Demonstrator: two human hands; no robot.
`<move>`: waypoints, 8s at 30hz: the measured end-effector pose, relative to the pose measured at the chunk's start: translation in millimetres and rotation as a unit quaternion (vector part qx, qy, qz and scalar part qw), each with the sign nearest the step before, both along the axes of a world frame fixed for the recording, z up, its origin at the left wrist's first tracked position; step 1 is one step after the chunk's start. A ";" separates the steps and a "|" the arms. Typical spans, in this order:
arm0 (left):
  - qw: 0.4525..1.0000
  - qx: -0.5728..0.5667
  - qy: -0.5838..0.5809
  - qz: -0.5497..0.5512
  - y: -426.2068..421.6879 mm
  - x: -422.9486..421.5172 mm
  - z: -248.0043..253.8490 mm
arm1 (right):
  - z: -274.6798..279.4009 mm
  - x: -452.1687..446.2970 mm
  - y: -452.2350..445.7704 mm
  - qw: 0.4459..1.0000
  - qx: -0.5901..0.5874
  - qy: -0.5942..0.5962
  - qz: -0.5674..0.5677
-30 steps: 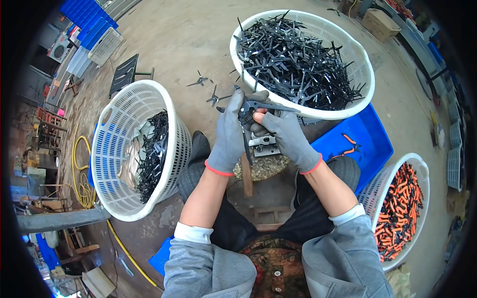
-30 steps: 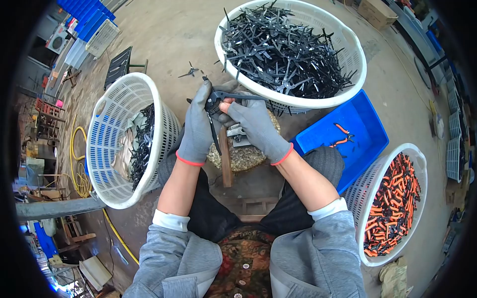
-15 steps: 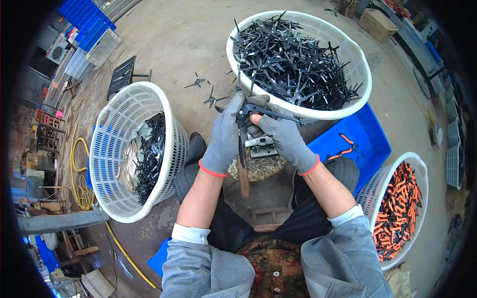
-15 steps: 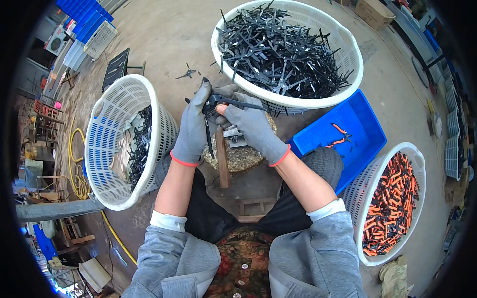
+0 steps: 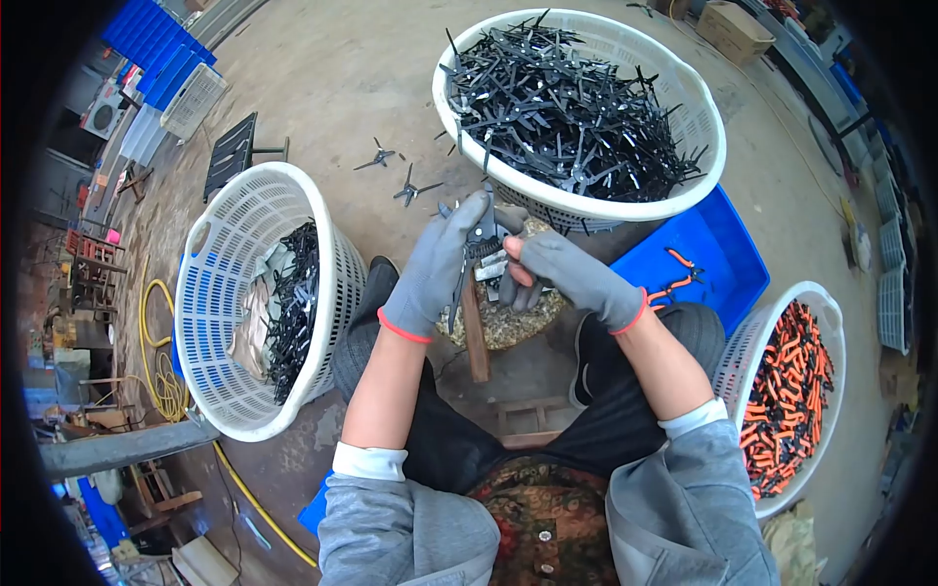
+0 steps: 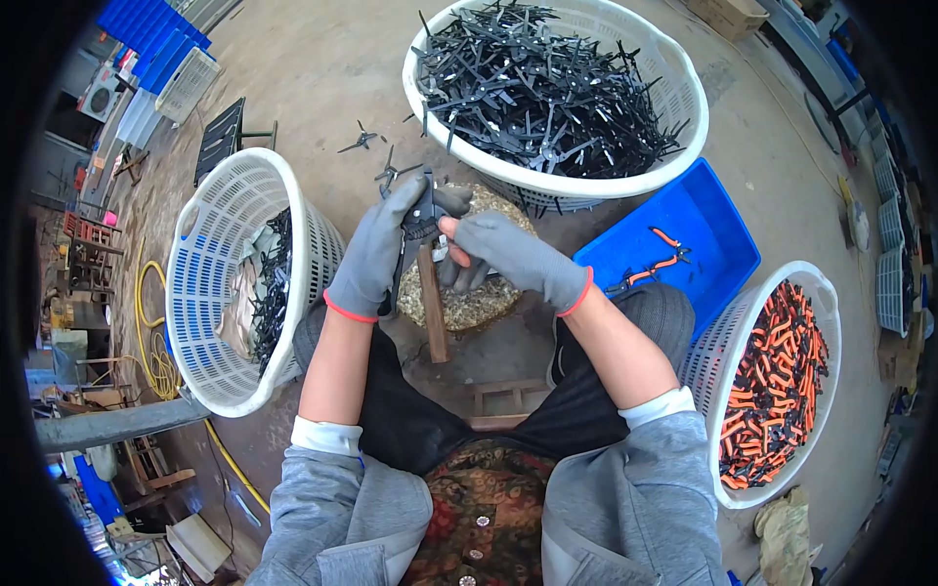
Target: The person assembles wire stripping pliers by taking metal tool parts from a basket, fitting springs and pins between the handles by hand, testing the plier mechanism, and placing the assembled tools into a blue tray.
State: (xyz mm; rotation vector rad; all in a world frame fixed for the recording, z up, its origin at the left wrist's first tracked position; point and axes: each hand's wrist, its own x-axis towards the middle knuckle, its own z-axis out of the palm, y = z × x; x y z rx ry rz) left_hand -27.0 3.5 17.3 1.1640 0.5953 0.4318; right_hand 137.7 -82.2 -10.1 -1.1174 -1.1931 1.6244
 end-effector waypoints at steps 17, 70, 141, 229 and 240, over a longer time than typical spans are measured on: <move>0.986 0.138 0.069 -0.055 -30.5 18.4 -19.7 | -10.5 7.2 -0.1 0.899 -0.028 0.394 -0.190; 0.995 0.072 -0.002 -0.076 -0.2 -21.4 -18.8 | -2.3 -4.5 -15.2 0.999 -0.029 -0.021 -0.020; 0.925 0.296 0.229 -0.063 14.9 1.6 -21.1 | -41.6 189.3 85.6 0.742 0.092 -0.577 -0.329; 0.984 0.149 -0.043 -0.083 -8.7 -14.2 16.8 | -8.3 -15.1 -0.2 0.984 0.075 -0.147 0.062; 0.677 0.477 0.527 0.193 135.2 -303.7 -116.7 | -24.0 3.2 5.7 0.808 0.210 -0.548 0.052</move>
